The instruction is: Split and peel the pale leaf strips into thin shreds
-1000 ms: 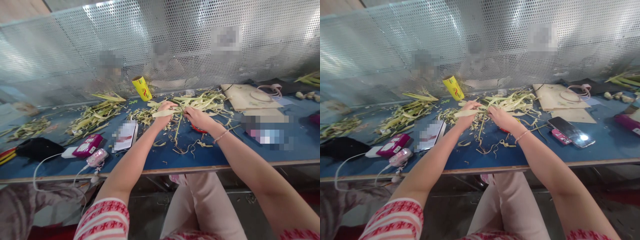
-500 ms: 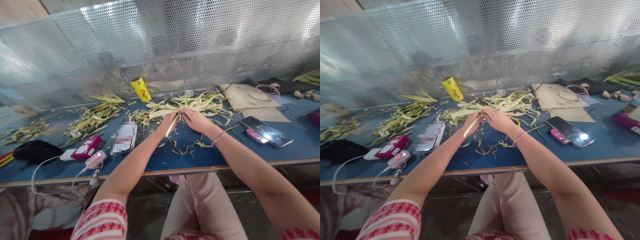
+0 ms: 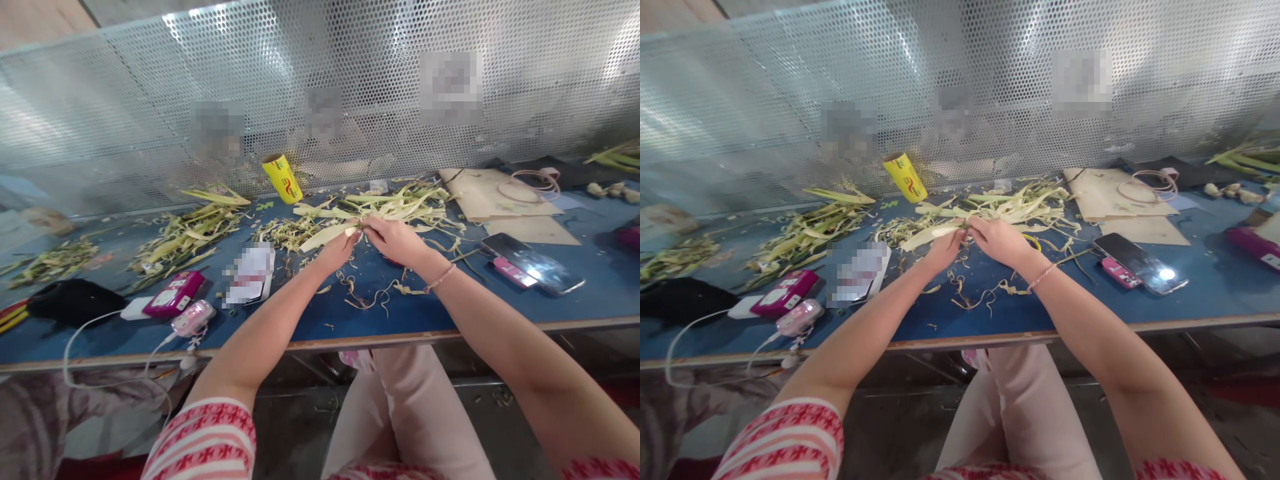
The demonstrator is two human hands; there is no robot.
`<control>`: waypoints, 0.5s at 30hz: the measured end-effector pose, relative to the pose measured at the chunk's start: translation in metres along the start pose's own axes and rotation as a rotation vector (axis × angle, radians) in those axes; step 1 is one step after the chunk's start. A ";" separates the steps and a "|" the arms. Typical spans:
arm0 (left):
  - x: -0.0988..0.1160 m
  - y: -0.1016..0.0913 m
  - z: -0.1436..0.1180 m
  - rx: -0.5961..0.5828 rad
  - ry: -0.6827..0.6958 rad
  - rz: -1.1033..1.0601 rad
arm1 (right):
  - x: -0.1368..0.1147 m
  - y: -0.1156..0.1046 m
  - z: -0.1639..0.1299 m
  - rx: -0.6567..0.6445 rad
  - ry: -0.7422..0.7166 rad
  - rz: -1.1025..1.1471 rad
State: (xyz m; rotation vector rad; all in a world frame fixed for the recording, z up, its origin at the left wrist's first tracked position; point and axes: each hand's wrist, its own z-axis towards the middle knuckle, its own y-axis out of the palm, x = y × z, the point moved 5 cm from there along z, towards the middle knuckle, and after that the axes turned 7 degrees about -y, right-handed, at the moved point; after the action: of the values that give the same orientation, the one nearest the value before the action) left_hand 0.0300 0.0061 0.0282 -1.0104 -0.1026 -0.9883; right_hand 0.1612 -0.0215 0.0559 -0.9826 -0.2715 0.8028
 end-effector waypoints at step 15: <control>0.003 0.002 0.004 -0.015 0.097 -0.086 | 0.003 0.004 0.002 0.054 -0.024 0.153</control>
State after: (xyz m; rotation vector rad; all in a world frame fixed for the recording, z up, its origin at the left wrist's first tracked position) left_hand 0.0347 0.0074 0.0301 -0.9767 -0.0589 -1.1160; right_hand 0.1603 -0.0169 0.0538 -0.9517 -0.1959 0.9577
